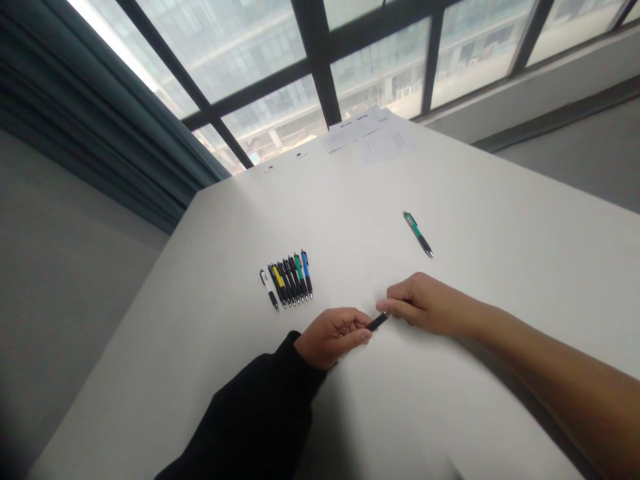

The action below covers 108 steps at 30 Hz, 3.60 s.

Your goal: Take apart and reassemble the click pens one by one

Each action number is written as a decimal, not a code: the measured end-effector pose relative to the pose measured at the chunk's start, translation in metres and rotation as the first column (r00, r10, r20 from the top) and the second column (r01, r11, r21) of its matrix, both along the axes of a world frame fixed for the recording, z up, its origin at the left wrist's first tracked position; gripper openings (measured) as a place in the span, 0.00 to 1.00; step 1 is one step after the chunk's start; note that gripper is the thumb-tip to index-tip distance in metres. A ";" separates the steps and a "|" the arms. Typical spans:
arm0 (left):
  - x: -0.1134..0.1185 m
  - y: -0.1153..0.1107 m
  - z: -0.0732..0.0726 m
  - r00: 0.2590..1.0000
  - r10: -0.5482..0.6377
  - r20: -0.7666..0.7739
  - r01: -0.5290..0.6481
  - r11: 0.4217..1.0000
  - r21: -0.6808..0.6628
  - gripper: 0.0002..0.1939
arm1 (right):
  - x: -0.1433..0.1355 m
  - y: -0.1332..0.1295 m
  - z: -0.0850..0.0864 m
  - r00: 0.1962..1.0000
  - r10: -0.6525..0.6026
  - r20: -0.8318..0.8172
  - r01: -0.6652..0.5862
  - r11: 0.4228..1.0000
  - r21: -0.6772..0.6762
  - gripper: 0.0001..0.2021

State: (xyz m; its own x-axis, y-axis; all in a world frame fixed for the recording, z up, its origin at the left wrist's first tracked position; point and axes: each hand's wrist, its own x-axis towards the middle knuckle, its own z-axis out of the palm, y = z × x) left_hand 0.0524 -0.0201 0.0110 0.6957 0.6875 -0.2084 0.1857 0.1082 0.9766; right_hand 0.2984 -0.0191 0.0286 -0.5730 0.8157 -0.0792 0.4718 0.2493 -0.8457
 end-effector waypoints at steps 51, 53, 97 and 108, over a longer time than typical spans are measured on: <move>-0.002 0.013 -0.001 0.732 0.520 0.439 -0.334 0.837 -0.433 0.35 | -0.053 -0.018 -0.027 0.712 -0.302 -0.634 -0.298 0.688 -0.661 0.12; -0.002 0.012 -0.002 0.753 0.492 0.436 -0.316 0.852 -0.417 0.39 | -0.053 -0.018 -0.027 0.714 -0.311 -0.627 -0.296 0.677 -0.673 0.12; 0.003 0.017 -0.010 0.712 0.654 0.254 -0.595 0.755 -0.275 0.54 | -0.049 -0.023 -0.004 0.954 0.002 0.299 -0.036 0.994 0.108 0.17; 0.002 0.014 -0.008 0.745 0.640 0.188 -0.611 0.768 -0.192 0.39 | 0.009 0.022 -0.008 0.580 -0.495 0.647 0.350 0.868 0.352 0.19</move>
State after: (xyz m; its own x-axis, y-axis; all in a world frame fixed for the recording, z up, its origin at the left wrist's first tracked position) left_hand 0.0547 -0.0063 0.0027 0.1538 0.9673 -0.2018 -0.1886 0.2292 0.9549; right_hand 0.3073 0.0029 0.0203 0.0113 0.9905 -0.1374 0.9832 -0.0361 -0.1791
